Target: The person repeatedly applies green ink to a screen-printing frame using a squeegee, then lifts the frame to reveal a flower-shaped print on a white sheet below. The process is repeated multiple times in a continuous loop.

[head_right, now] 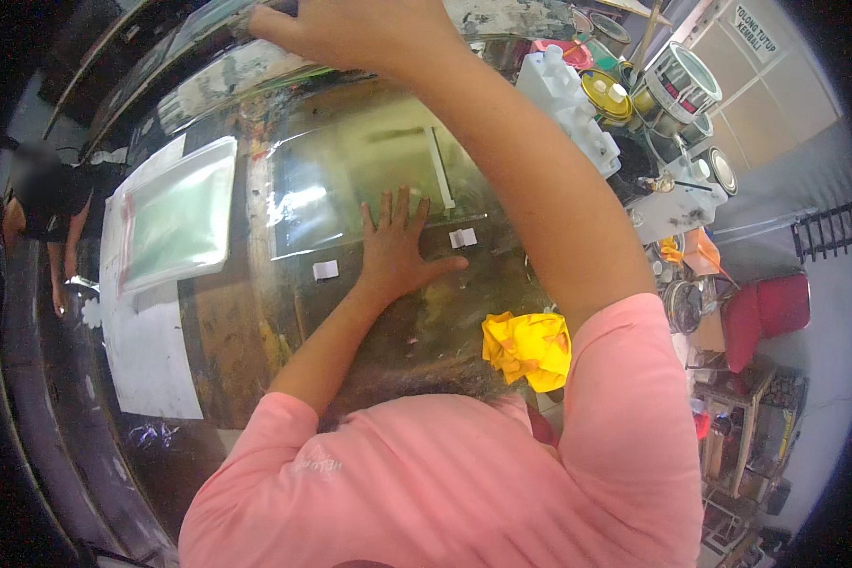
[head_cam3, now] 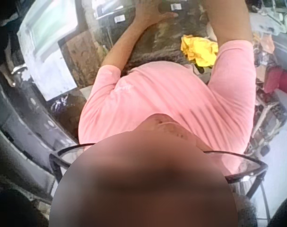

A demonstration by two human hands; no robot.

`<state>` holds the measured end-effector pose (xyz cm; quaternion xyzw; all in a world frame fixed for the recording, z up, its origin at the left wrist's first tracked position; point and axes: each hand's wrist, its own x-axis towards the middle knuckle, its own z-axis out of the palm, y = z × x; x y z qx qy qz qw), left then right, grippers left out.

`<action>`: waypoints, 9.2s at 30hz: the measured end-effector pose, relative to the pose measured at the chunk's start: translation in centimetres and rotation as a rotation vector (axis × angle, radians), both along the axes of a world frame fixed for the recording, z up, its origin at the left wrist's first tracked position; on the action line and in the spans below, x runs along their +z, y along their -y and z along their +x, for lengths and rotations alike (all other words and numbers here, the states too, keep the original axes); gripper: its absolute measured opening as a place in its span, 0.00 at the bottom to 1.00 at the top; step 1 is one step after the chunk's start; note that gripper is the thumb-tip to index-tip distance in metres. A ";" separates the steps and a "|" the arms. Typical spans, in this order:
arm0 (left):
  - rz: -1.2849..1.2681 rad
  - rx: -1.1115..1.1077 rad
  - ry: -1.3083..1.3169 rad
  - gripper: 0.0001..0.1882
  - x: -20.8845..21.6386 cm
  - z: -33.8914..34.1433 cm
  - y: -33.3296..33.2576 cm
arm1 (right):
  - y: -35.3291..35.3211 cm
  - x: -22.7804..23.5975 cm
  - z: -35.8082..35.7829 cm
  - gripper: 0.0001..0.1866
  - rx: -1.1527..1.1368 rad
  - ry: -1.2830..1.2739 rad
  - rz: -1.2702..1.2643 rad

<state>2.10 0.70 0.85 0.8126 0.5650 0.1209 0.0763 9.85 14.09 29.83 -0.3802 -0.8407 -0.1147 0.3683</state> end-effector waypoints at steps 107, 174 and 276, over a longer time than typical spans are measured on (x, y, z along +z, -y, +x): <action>0.247 0.377 0.382 0.40 4.8 -10.6 0.7 | -1.2 -0.7 -0.5 0.34 -0.011 0.029 0.067; 0.024 -0.057 -0.007 0.66 -1.2 -0.4 -1.7 | -2.2 -1.7 0.2 0.37 -0.004 0.038 0.149; 0.393 0.523 0.589 0.25 9.3 -15.9 -2.2 | -0.7 2.5 -2.3 0.32 -0.081 0.060 -0.036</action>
